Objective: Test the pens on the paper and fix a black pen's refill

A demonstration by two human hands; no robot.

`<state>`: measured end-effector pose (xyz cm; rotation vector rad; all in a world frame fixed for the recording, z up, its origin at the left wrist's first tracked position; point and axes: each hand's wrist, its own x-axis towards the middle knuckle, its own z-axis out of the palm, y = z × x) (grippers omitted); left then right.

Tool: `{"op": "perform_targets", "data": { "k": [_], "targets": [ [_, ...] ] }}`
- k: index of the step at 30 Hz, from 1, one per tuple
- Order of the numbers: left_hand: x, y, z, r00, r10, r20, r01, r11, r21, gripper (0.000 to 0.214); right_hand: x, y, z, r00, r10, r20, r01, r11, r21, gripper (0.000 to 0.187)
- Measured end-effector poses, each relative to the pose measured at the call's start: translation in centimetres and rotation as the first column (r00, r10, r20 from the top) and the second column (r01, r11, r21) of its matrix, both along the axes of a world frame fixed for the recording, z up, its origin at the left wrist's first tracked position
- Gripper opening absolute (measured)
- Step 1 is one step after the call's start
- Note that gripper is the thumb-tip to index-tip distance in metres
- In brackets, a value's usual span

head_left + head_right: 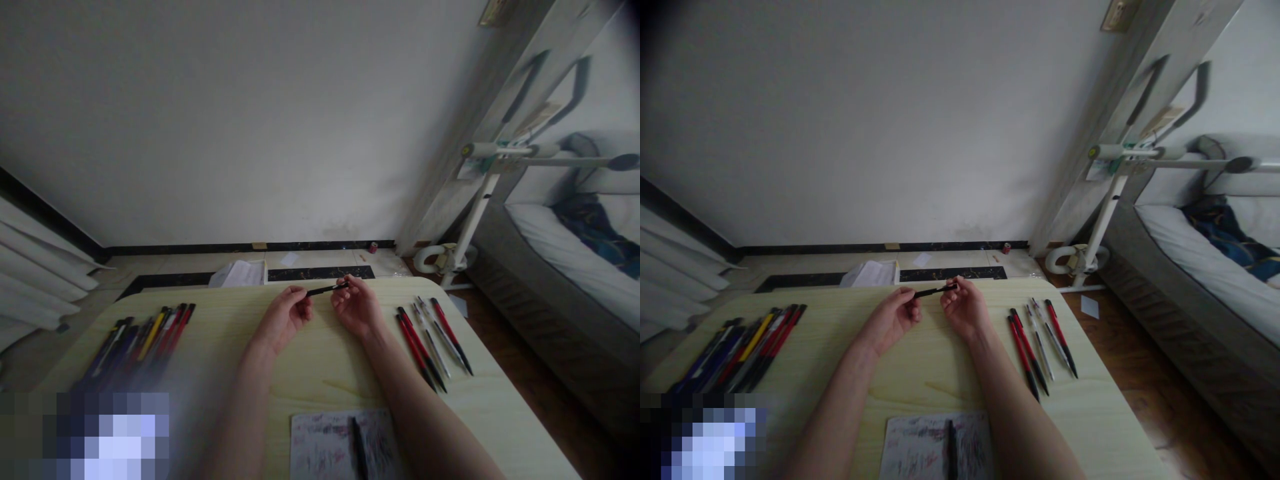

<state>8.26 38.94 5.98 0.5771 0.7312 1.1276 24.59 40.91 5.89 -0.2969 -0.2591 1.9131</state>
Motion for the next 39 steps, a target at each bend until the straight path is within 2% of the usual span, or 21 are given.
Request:
{"op": "perform_targets", "data": {
  "k": [10, 27, 39],
  "targets": [
    [0.02, 0.17, 0.04, 1.000, 0.009, 0.025, -0.008, 0.999, -0.048, 0.010, -0.15, 0.17, -0.27, 1.000, -0.007, 0.007, 0.007, 1.000, -0.004, 0.009],
    [-0.02, 0.09, -0.26, 1.000, 0.000, 0.002, -0.001, 1.000, 0.018, 0.010, -0.11, 0.13, -0.18, 1.000, -0.001, -0.001, 0.001, 1.000, -0.011, 0.007],
    [-0.02, 0.12, -0.21, 1.000, 0.012, 0.002, -0.012, 1.000, 0.003, 0.011, -0.15, 0.21, -0.37, 0.999, -0.022, 0.032, 0.022, 1.000, 0.004, 0.008]
  ]
}}
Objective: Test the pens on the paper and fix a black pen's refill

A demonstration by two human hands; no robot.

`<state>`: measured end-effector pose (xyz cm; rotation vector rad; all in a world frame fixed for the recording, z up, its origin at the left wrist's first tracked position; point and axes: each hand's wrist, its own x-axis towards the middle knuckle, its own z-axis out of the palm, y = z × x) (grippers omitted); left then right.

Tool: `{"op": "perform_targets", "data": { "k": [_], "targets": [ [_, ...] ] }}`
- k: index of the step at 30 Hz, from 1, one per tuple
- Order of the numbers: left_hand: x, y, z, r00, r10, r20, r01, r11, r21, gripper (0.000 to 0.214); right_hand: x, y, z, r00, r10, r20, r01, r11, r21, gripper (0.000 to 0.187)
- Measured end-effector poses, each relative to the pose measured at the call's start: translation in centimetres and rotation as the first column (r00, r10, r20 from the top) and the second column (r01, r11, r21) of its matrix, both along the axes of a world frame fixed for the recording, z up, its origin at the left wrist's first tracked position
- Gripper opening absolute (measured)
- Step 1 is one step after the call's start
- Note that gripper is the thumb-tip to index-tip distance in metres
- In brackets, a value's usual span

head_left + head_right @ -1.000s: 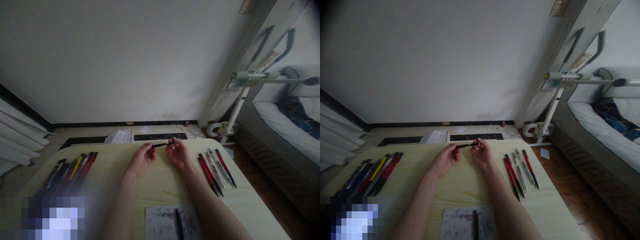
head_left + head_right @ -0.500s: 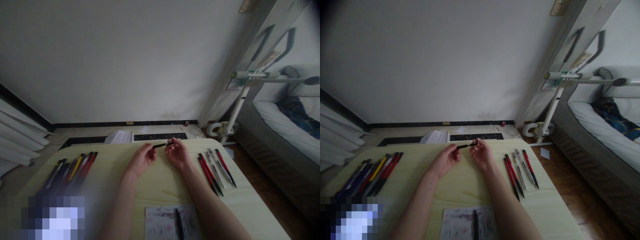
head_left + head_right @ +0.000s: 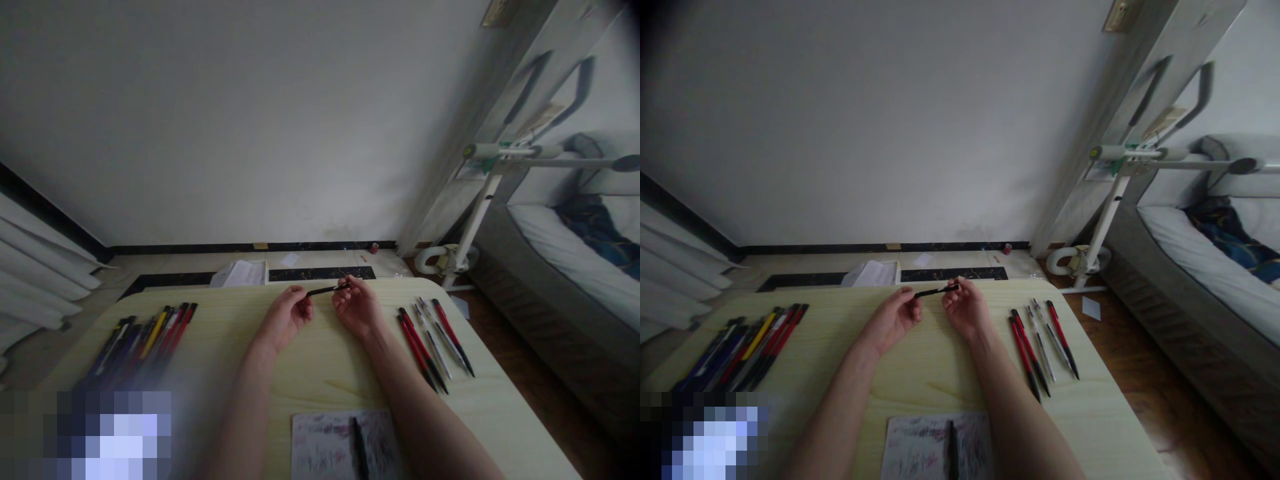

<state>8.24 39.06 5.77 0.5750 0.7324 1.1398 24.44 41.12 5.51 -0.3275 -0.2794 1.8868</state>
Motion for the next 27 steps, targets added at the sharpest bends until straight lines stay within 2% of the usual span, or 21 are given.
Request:
{"op": "perform_targets", "data": {
  "k": [5, 11, 19, 27],
  "targets": [
    [-0.13, -0.06, -0.10, 0.999, -0.051, 0.001, 0.051, 0.999, 0.006, 0.011, -0.39, -0.15, 0.00, 0.999, 0.023, 0.035, -0.023, 1.000, -0.004, 0.008],
    [-0.07, -0.08, 0.02, 0.999, -0.028, -0.020, 0.029, 0.999, 0.019, 0.011, -0.26, -0.13, 0.06, 0.999, 0.042, 0.027, -0.041, 0.999, -0.022, 0.008],
    [-0.24, -0.13, 0.05, 0.999, -0.020, 0.030, 0.020, 1.000, 0.014, 0.009, 0.02, -0.08, 0.20, 0.999, -0.016, 0.028, 0.018, 0.999, -0.048, 0.005],
    [-0.18, -0.20, 0.06, 0.997, -0.068, -0.048, 0.068, 0.998, 0.004, 0.015, -0.10, -0.14, 0.37, 1.000, 0.009, 0.004, -0.009, 0.999, -0.038, 0.007]
  ]
}}
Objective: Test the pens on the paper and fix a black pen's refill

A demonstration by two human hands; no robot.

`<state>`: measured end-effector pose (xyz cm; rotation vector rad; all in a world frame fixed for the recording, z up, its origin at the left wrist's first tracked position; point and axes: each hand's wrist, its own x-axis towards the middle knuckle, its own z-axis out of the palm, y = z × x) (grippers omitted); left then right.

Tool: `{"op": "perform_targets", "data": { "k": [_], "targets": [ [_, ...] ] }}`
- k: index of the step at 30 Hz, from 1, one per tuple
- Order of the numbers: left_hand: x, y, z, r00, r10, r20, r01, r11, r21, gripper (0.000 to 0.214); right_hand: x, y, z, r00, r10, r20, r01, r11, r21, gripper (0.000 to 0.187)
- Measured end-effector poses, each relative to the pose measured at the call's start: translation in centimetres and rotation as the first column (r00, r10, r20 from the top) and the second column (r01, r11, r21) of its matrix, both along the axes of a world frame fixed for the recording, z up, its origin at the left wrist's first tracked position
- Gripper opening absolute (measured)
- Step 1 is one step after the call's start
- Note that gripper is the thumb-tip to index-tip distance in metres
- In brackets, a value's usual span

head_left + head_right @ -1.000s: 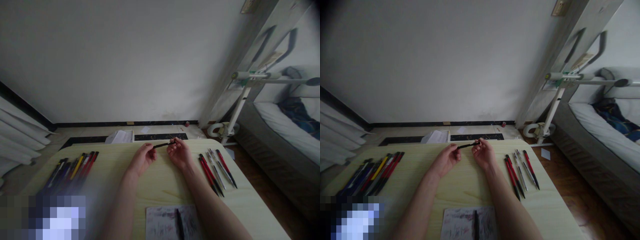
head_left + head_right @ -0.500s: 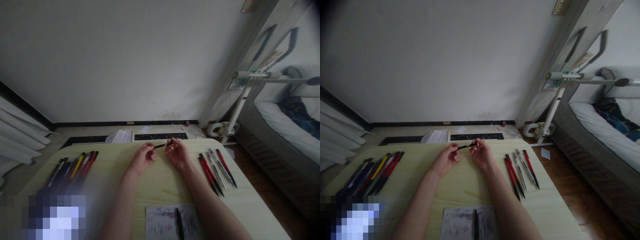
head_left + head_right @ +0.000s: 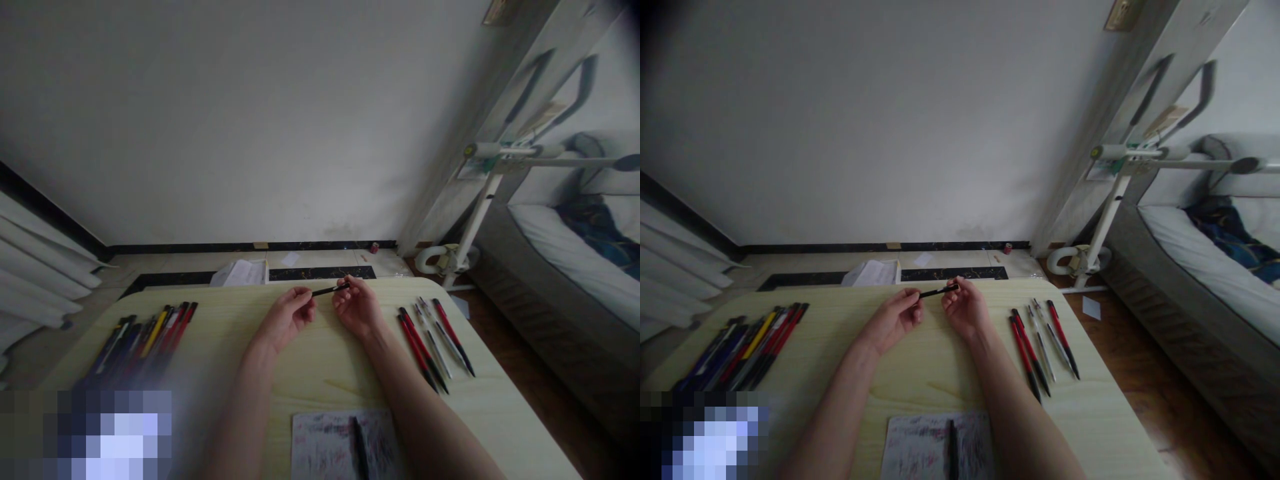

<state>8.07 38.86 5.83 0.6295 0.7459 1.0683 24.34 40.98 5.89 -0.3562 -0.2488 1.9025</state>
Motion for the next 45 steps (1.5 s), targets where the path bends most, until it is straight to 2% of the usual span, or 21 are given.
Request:
{"op": "perform_targets", "data": {
  "k": [16, 23, 31, 45],
  "targets": [
    [0.15, 0.09, 0.10, 0.999, 0.040, -0.005, -0.040, 0.999, -0.025, 0.018, 0.07, -0.04, 0.08, 1.000, -0.005, 0.015, 0.005, 1.000, -0.001, 0.003],
    [0.12, 0.12, -0.13, 0.998, 0.069, 0.010, -0.070, 0.997, 0.028, 0.015, 0.18, -0.02, -0.02, 1.000, -0.016, -0.004, 0.016, 1.000, -0.002, 0.005],
    [0.17, 0.22, 0.19, 0.993, 0.094, 0.072, -0.090, 0.995, -0.053, 0.017, 0.16, 0.15, -0.26, 1.000, -0.029, -0.002, 0.029, 0.999, -0.018, 0.002],
    [0.13, 0.01, -0.04, 0.999, 0.035, 0.009, -0.035, 0.999, -0.041, 0.017, 0.10, -0.13, -0.01, 1.000, 0.018, 0.008, -0.018, 0.999, 0.031, 0.007]
  ]
}}
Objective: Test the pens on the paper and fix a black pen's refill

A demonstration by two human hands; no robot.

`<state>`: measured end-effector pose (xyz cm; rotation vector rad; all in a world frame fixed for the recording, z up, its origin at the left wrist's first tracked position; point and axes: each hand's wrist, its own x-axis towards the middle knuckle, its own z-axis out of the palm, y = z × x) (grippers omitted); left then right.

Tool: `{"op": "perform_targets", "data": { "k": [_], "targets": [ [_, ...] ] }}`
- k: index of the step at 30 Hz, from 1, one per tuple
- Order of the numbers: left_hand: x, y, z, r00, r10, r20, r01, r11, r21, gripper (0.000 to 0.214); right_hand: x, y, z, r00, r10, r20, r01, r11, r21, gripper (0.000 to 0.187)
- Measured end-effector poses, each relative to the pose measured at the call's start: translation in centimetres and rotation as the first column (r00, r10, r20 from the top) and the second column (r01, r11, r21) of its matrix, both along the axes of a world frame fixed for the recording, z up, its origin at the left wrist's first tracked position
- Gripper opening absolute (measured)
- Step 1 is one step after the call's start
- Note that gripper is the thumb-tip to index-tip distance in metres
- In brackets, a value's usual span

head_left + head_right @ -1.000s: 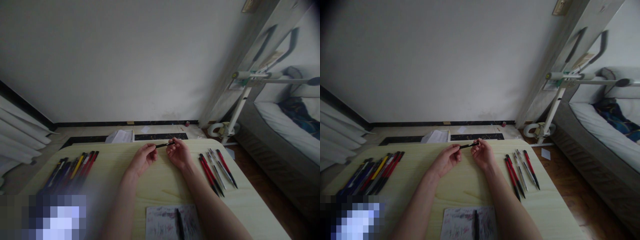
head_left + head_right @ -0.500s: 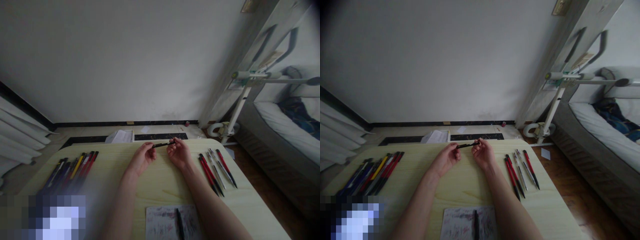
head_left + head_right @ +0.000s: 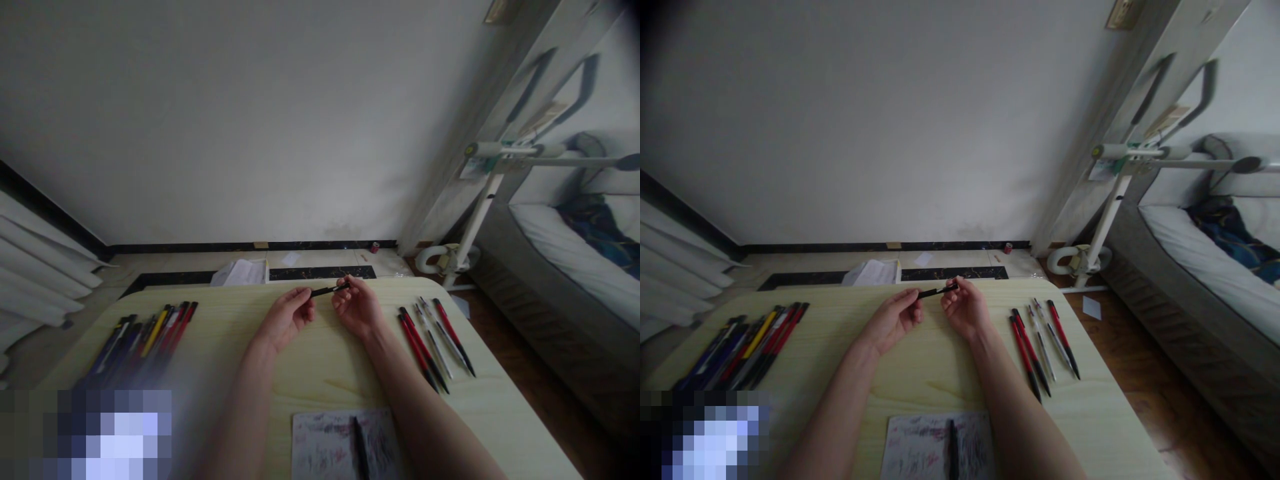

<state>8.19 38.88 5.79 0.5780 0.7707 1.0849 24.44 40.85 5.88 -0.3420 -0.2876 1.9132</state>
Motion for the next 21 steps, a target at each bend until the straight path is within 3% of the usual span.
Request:
{"op": "perform_targets", "data": {
  "k": [8, 21],
  "targets": [
    [0.04, -0.03, -0.01, 0.999, -0.023, -0.026, 0.023, 0.999, 0.031, 0.020, 0.06, 0.09, -0.18, 1.000, 0.000, -0.004, 0.000, 1.000, 0.005, 0.009],
    [-0.11, 0.41, -0.34, 0.996, 0.038, 0.075, -0.039, 0.999, 0.006, 0.016, 0.24, 0.32, -0.45, 0.999, -0.036, -0.038, 0.036, 0.999, -0.012, 0.010]
  ]
}}
